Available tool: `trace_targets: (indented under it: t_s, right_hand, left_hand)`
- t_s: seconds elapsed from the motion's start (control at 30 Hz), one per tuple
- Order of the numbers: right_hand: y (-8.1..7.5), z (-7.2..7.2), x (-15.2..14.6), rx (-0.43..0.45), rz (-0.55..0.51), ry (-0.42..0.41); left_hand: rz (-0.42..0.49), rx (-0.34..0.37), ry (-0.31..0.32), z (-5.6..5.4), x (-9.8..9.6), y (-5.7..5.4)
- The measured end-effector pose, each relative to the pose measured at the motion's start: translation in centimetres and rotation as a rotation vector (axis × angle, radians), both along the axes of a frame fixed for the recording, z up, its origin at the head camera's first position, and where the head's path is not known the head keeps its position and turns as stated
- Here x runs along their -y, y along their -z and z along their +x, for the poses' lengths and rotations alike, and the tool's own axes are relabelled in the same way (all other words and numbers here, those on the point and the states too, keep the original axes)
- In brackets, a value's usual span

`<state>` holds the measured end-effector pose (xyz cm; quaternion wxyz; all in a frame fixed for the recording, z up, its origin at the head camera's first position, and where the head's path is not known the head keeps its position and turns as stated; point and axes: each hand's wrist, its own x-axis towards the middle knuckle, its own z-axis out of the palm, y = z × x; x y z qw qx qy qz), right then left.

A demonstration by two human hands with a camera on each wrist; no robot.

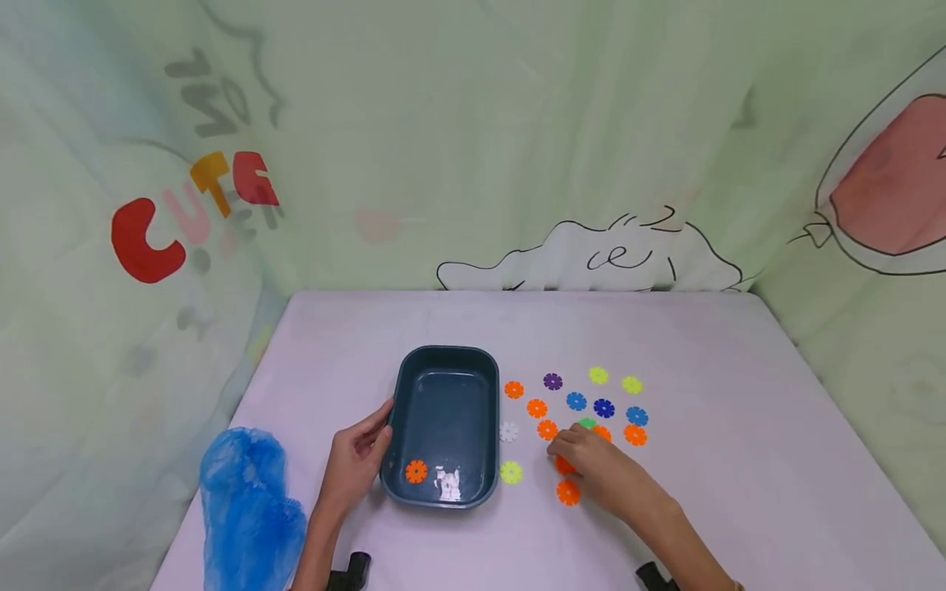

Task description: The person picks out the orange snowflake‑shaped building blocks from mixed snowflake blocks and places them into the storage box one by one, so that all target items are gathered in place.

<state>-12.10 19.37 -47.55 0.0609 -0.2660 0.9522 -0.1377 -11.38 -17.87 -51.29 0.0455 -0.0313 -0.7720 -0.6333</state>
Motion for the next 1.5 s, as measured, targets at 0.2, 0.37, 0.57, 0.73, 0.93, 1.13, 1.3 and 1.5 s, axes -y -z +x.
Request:
trace_targets:
  t_s: [0.2,0.37,0.57,0.73,0.93,1.13,1.3,1.5]
  right_hand:
    - [0.2,-0.3,0.8,-0.009,0.019,-0.049]
    - [0.6,-0.2,0.5,-0.011,0.029,-0.063]
    - [0.9,-0.2,0.2,0.013,0.024,-0.042]
    - [0.7,-0.3,0.2,0.003,0.010,-0.045]
    - [-0.9,-0.4,0.6,0.025,-0.058,0.015]
    - [-2.7,-0.6,1.2,-0.098,-0.105,-0.051]
    - [-4.0,-0.8,2.2,-0.186,-0.130,-0.141]
    - [-5.1,-1.0,4.7,-0.204,-0.173,-0.235]
  left_hand:
    - [0.001,-0.019,-0.001,0.2,0.5,0.1]
    - [0.011,0.009,-0.001,0.2,0.3,0.5]
    - [0.017,0.003,0.007,0.2,0.1,0.8]
    - [0.034,0.007,0.009,0.1,0.0,0.8]
    - [0.033,0.009,0.001,-0.1,-0.1,0.6]
    - [0.033,0.000,0.003,-0.3,-0.2,0.3]
    - [0.047,-0.007,0.014,-0.3,-0.2,0.2]
    - [0.047,-0.010,0.019,-0.4,-0.2,0.4]
